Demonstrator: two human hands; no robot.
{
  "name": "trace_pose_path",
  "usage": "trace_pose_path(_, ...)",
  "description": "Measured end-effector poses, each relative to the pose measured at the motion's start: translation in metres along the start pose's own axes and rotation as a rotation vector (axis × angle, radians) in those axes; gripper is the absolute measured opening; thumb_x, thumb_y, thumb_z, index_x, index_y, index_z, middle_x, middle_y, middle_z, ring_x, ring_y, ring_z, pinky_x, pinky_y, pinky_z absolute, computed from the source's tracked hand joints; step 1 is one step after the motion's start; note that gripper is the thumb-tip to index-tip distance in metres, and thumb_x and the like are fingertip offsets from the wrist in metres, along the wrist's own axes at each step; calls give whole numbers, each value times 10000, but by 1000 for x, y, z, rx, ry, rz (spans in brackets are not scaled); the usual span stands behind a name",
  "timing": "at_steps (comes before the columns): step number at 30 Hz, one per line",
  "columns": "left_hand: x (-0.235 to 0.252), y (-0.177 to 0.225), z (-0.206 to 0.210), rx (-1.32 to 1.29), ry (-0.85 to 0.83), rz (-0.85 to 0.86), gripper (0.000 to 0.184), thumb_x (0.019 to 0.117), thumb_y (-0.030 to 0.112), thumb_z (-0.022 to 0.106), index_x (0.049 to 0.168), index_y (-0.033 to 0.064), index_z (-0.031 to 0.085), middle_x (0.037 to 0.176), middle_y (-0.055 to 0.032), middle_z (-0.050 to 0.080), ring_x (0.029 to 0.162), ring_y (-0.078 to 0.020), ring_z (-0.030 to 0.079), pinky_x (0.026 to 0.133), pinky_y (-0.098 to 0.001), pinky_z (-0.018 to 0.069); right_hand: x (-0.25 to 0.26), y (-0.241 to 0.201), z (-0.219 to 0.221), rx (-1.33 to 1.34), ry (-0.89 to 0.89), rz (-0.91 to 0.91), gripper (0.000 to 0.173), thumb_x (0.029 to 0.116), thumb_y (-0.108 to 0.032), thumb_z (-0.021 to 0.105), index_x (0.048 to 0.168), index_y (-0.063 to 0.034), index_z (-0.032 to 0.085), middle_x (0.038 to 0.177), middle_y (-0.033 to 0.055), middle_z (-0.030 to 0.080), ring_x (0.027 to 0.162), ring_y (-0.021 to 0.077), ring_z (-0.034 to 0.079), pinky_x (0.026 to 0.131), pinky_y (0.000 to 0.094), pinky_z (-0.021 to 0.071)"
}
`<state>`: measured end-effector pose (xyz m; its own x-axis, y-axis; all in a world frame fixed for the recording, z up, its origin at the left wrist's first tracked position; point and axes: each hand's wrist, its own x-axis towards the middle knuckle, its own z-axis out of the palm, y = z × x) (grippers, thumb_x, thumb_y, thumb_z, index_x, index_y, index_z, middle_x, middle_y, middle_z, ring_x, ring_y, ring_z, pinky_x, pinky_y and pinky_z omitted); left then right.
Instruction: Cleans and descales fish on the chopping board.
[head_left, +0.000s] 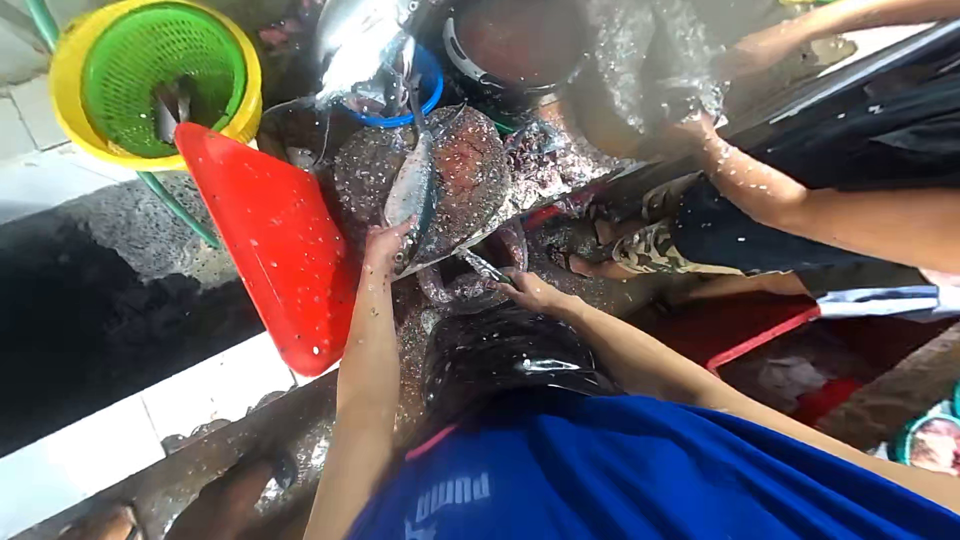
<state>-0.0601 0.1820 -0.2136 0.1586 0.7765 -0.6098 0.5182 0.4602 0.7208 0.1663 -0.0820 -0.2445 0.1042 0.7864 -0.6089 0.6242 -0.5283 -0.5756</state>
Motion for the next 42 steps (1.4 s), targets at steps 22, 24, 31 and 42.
trace_pose_path(22, -223, -178, 116, -568, -441, -206, 512, 841, 248, 770, 1260, 45, 557, 948, -93, 731, 832, -178, 727, 747, -379, 629, -156, 278, 51, 366, 102, 590, 623, 1065, -569, 418, 1124, -2, 671, 973, 229, 680, 876, 371, 682, 809, 591, 539)
trace_pose_path(24, -179, -178, 142, -541, -393, -217, 418, 975, 274, 650, 1295, 27, 543, 977, -136, 717, 834, -229, 718, 733, -415, 623, -149, 286, 47, 332, 48, 599, 624, 1064, -571, 420, 1128, -2, 669, 990, 235, 683, 891, 375, 689, 815, 595, 542)
trace_pose_path(31, -63, -113, 194, -126, -202, -284, 573, 995, 368, 677, 1448, 64, 502, 1217, -199, 683, 953, -302, 707, 789, -464, 594, -107, 261, 20, 363, 86, 700, 712, 1037, -642, 419, 1227, 5, 651, 1078, 264, 682, 938, 398, 693, 841, 606, 556)
trace_pose_path(42, 63, 156, 96, 241, -87, 564, 403, 1005, 302, 664, 1351, 100, 623, 1175, -80, 729, 1049, -173, 714, 960, -398, 586, -26, 168, 23, 475, 176, 790, 626, 1065, -541, 466, 1185, 37, 674, 1021, 269, 692, 904, 395, 691, 824, 591, 555)
